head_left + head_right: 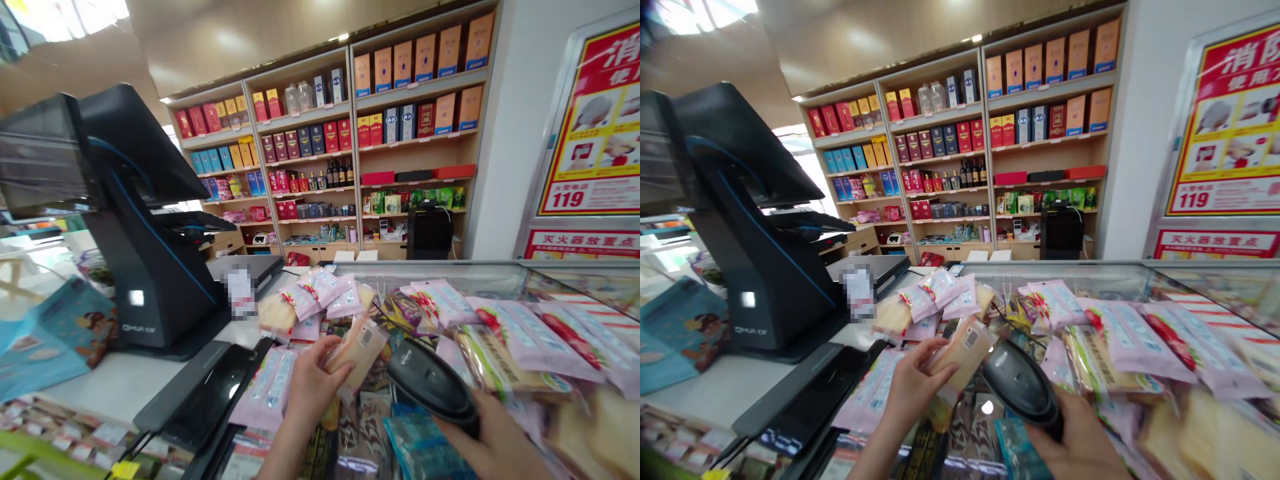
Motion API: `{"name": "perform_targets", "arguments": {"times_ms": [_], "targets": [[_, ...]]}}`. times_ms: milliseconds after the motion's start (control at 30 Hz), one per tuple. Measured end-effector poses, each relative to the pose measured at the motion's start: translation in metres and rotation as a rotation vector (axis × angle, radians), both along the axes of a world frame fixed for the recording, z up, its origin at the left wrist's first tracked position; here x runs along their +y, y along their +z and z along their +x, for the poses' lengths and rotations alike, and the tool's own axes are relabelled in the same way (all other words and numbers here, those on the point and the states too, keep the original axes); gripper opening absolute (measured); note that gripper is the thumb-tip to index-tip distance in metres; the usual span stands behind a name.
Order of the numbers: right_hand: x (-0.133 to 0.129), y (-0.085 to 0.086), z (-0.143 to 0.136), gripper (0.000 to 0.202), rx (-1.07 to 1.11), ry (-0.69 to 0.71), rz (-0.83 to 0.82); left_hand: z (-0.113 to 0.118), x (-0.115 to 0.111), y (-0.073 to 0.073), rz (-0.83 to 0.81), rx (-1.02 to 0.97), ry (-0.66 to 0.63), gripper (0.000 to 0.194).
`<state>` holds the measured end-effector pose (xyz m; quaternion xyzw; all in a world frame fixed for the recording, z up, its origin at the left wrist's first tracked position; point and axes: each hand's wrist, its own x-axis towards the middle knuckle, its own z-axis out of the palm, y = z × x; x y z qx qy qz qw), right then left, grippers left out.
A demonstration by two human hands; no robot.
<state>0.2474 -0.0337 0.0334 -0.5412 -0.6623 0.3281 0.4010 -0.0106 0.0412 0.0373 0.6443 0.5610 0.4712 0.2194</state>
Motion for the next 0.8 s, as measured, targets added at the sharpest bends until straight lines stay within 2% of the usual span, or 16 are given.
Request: {"name": "perform_targets", "arguments": {"times_ms": [133,267,467,667,800], "targets": [[-0.0022,-0.0019,0.0023,0.040,-0.083,0.074,-0.008,0.0021,-0.0027,-0.0080,-0.024,0.004,-0.042,0.037],[-0.0048,0.0016,0.0011,0.033,-0.088,0.073,0.031,0.0044,-0.0053,-0.0098,-0.033,0.002,-0.071,0.038],[-0.0023,0.0022,-0.0001,0.033,-0.075,0.072,-0.009,0.0053,-0.0056,-0.0128,-0.022,-0.016,-0.072,0.037],[0.0008,-0.0027,0.0049,0.035,-0.028,0.117,-0.112,0.0038,-0.0049,-0.0107,-0.022,-0.019,-0.055,0.036],[0.0008,-0.0045,0.0055,0.035,-0.002,0.088,-0.104,0.0030,-0.0050,-0.0096,-0.025,-0.028,-0.054,0.036]]}}
